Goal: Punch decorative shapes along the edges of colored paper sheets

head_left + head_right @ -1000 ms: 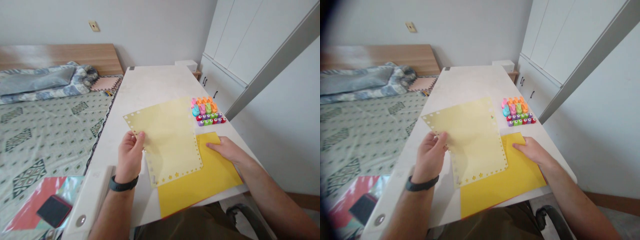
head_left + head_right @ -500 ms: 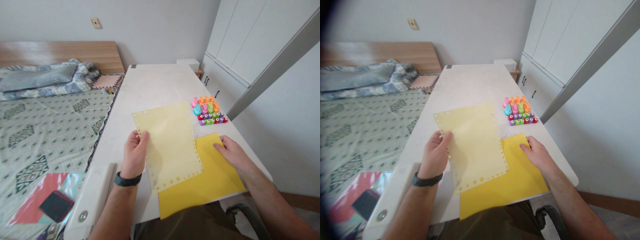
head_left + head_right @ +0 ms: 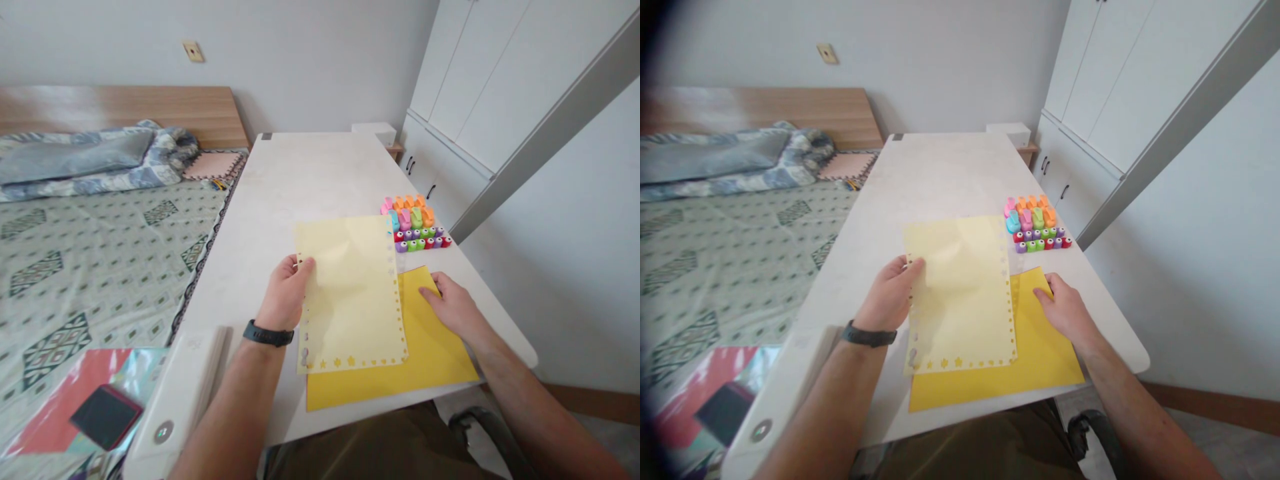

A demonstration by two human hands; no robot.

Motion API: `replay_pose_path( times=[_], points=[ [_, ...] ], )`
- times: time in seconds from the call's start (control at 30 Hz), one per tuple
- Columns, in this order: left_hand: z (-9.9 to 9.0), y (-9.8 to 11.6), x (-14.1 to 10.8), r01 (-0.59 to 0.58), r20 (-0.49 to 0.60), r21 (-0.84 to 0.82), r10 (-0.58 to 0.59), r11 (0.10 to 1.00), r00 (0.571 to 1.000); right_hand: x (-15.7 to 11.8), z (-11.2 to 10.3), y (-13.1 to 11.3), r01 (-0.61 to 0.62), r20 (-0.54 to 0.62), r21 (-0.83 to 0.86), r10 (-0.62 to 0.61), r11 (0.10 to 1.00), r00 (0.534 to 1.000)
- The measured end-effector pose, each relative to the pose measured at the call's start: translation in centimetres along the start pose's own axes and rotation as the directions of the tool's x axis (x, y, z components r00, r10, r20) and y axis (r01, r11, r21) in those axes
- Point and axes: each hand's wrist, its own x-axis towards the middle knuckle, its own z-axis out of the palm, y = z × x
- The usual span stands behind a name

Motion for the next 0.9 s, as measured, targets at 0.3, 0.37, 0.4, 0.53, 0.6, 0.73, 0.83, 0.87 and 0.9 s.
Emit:
replay_pose_path(
  times=[0.3,0.37,0.4,0.53,0.6,0.73,0.83,0.87,0.9],
  points=[
    [-1.3,0.7,1.8,0.066,-0.055,-0.105,-0.072,0.992,0.996,0.3,0.4,0.4,-0.004,0.021,0.016,0.003,1.0,1.0],
    [-1.7,0.6,1.7,0.077,-0.052,-0.113,-0.083,0.991,0.995,0.4,0.3,0.4,-0.009,0.019,0.004,0.009,1.0,1.0],
    [-1.9,0.6,1.7,0.078,-0.049,-0.115,-0.084,0.99,0.995,0.4,0.3,0.3,-0.012,0.02,0.005,0.011,1.0,1.0],
    [-2.8,1.3,1.8,0.048,-0.046,-0.128,-0.054,0.991,0.998,0.4,0.3,0.2,-0.004,0.014,0.027,0.003,1.0,1.0],
    [-3.4,2.0,2.0,0.013,-0.064,-0.157,-0.024,0.988,0.998,0.4,0.3,0.2,-0.002,0.01,0.025,0.002,1.0,1.0],
    [-4.1,2.7,2.4,-0.08,-0.196,-0.225,0.035,0.971,0.98,0.3,0.3,0.2,-0.013,0.012,0.017,0.012,1.0,1.0],
    [-4.0,2.7,2.4,-0.083,-0.216,-0.249,0.028,0.965,0.976,0.1,0.2,-0.1,-0.027,0.013,0.002,0.027,1.0,1.0],
    [-4.0,2.6,2.3,-0.068,-0.192,-0.251,0.019,0.966,0.981,0.1,0.2,-0.1,-0.033,0.012,-0.002,0.033,0.999,0.999],
    [-4.0,2.5,2.3,-0.054,-0.168,-0.253,0.012,0.966,0.986,0.0,0.2,-0.2,-0.037,0.009,-0.002,0.037,0.999,0.999]
  ],
)
